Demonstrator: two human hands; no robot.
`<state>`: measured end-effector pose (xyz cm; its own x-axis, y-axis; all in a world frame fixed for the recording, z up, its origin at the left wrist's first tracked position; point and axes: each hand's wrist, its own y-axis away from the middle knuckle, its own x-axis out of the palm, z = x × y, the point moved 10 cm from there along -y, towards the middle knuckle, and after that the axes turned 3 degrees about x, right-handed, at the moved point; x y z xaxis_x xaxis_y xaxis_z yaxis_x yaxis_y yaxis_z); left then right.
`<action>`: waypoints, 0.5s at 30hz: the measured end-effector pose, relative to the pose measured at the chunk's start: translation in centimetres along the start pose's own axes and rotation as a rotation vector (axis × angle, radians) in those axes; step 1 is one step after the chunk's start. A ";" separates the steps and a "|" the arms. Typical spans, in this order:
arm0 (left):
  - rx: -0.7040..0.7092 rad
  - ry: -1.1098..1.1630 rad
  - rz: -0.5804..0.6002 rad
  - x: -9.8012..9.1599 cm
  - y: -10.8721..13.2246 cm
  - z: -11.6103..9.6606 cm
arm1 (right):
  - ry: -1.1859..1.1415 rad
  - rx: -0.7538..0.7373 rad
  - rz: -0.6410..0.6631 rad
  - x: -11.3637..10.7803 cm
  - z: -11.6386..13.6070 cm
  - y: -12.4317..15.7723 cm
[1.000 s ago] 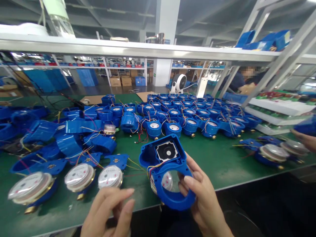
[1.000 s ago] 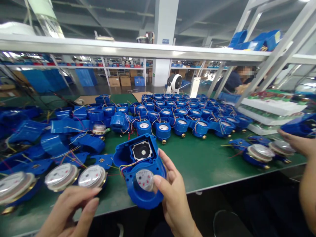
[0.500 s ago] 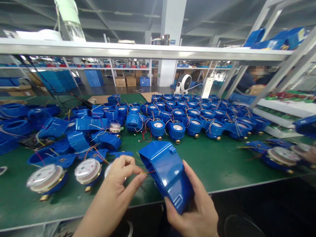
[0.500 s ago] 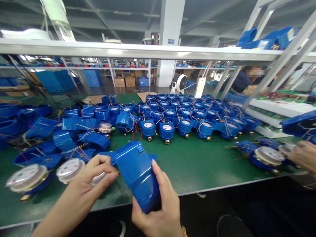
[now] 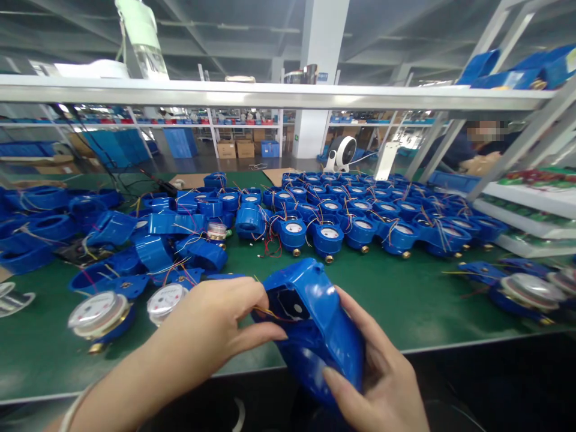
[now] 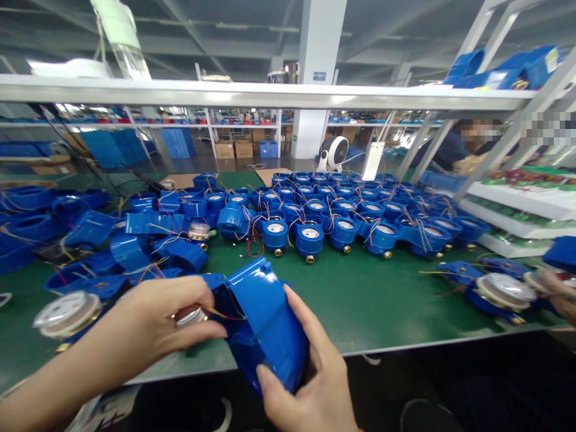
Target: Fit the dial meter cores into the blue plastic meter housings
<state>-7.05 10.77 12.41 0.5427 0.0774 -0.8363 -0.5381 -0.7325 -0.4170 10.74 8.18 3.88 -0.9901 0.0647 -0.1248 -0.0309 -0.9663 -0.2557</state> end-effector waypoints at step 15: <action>-0.412 0.288 0.170 4.5 8.7 6.3 | -0.675 0.616 0.567 6.9 -5.5 5.2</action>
<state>-13.33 9.02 2.78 0.6565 -0.2122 -0.7238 -0.3672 -0.9281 -0.0610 4.50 4.92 -3.55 -0.7472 -0.4015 0.5297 0.5795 -0.7837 0.2235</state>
